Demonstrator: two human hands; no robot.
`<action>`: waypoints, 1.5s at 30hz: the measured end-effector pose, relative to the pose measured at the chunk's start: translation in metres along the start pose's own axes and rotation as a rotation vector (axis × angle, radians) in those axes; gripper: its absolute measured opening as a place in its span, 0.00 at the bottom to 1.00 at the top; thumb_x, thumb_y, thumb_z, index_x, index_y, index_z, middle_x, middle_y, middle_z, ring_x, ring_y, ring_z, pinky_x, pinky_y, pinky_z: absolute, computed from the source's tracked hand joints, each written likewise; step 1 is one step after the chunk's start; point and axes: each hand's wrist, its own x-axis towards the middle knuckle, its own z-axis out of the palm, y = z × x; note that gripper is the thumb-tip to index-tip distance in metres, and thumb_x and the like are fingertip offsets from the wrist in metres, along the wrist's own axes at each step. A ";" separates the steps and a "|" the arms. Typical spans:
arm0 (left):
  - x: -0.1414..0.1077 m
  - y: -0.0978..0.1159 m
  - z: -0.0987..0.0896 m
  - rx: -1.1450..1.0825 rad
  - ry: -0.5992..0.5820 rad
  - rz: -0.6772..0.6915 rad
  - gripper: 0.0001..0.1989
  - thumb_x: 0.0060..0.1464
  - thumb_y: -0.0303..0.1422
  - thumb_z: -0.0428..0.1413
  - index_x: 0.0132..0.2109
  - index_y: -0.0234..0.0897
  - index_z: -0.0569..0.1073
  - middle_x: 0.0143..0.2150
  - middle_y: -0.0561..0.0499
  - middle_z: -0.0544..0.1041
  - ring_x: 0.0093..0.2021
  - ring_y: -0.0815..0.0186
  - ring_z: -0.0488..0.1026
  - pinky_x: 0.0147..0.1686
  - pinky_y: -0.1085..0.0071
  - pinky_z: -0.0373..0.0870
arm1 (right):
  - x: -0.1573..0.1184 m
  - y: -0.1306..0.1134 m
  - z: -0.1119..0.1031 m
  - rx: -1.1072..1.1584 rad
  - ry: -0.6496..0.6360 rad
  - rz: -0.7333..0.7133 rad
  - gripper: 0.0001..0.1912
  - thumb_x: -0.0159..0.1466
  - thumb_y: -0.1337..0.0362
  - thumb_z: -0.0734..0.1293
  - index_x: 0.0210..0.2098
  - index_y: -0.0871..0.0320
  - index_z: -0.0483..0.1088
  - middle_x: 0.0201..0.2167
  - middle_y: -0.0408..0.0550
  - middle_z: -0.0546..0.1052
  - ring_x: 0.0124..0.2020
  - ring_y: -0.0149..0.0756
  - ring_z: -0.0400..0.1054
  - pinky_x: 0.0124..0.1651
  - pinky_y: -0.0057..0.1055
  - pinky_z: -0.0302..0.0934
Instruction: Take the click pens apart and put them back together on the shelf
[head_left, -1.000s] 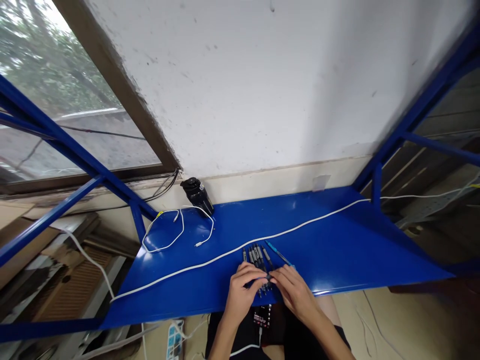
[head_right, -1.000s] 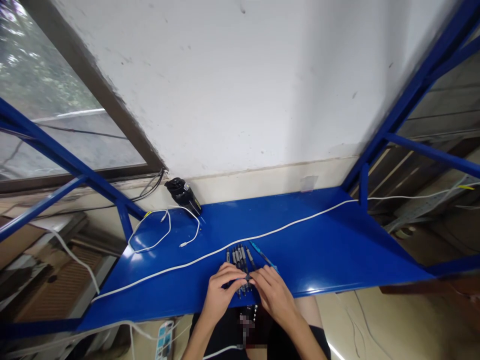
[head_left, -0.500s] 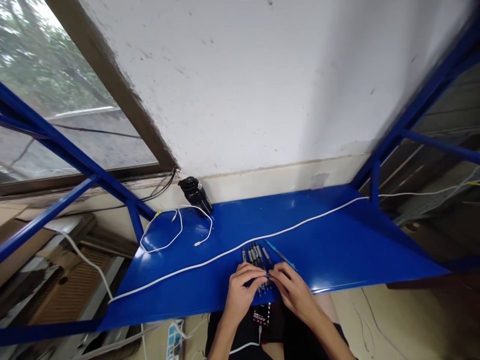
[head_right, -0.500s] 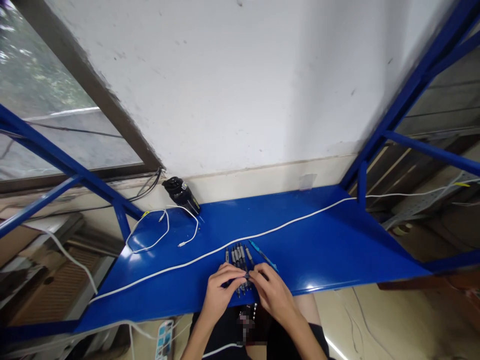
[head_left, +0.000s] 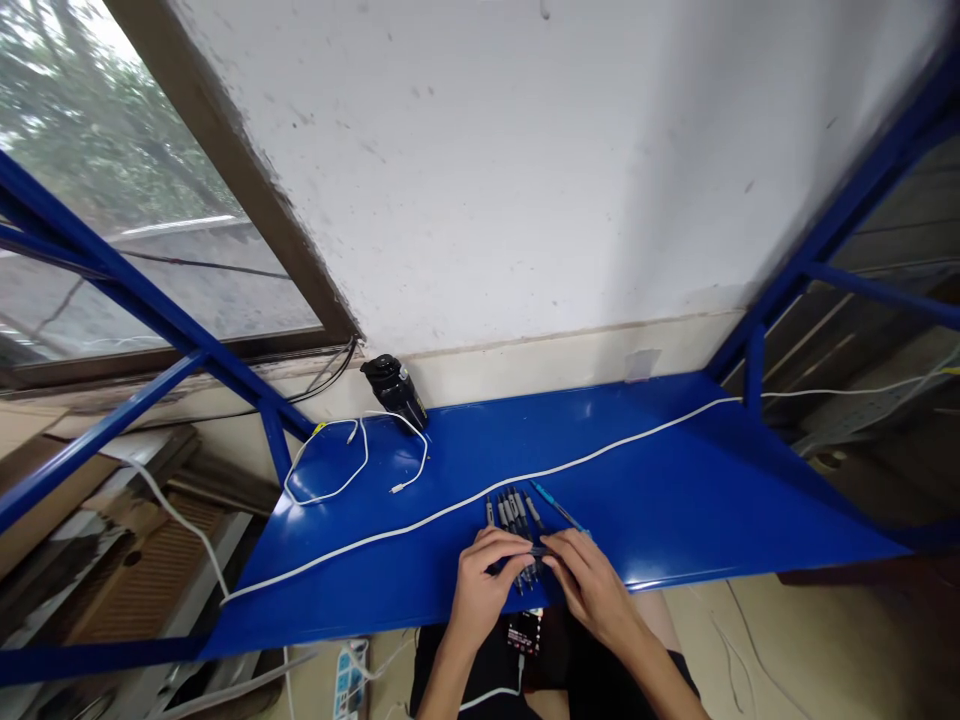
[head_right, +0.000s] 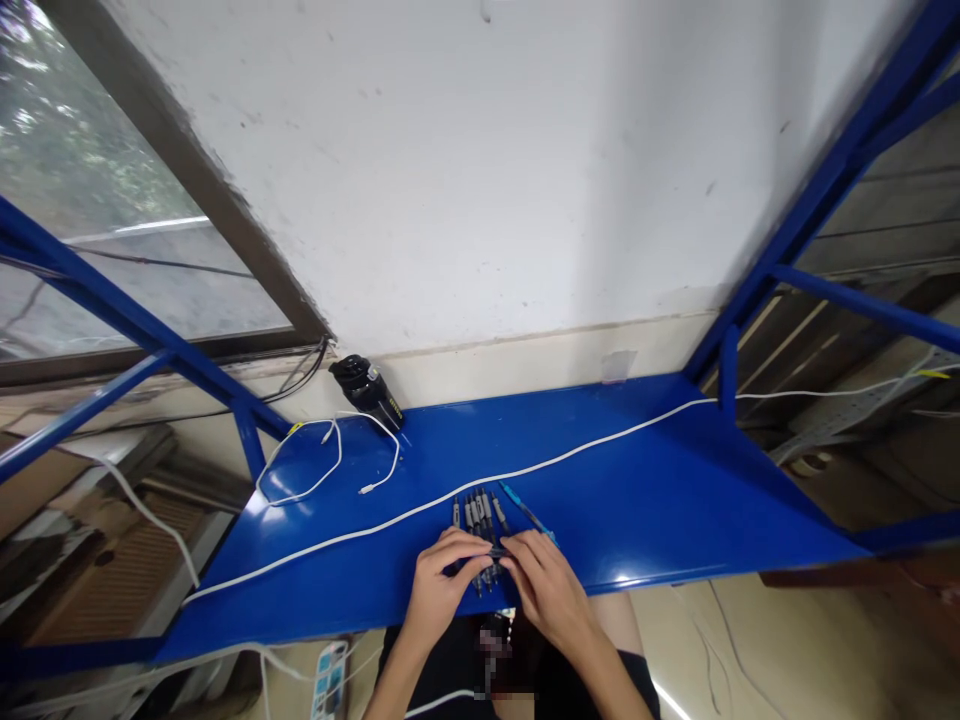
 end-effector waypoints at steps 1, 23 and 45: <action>0.000 0.000 0.000 0.004 -0.002 0.001 0.03 0.65 0.33 0.68 0.41 0.45 0.89 0.40 0.48 0.89 0.41 0.55 0.85 0.49 0.58 0.77 | 0.000 0.000 0.000 0.007 0.022 0.012 0.18 0.79 0.67 0.63 0.66 0.53 0.71 0.50 0.57 0.79 0.50 0.47 0.78 0.52 0.43 0.77; 0.000 -0.001 -0.001 -0.028 0.048 -0.017 0.02 0.63 0.33 0.70 0.42 0.44 0.89 0.39 0.47 0.89 0.40 0.56 0.85 0.48 0.60 0.79 | 0.000 0.008 -0.006 0.279 0.105 0.202 0.11 0.74 0.64 0.71 0.55 0.51 0.79 0.45 0.50 0.84 0.46 0.46 0.80 0.53 0.40 0.74; -0.001 -0.005 -0.003 -0.037 0.076 -0.050 0.05 0.64 0.37 0.70 0.43 0.43 0.89 0.38 0.46 0.88 0.39 0.56 0.84 0.44 0.61 0.81 | 0.002 0.008 -0.008 0.313 0.077 0.253 0.07 0.78 0.61 0.67 0.45 0.53 0.77 0.36 0.47 0.81 0.38 0.41 0.76 0.46 0.33 0.69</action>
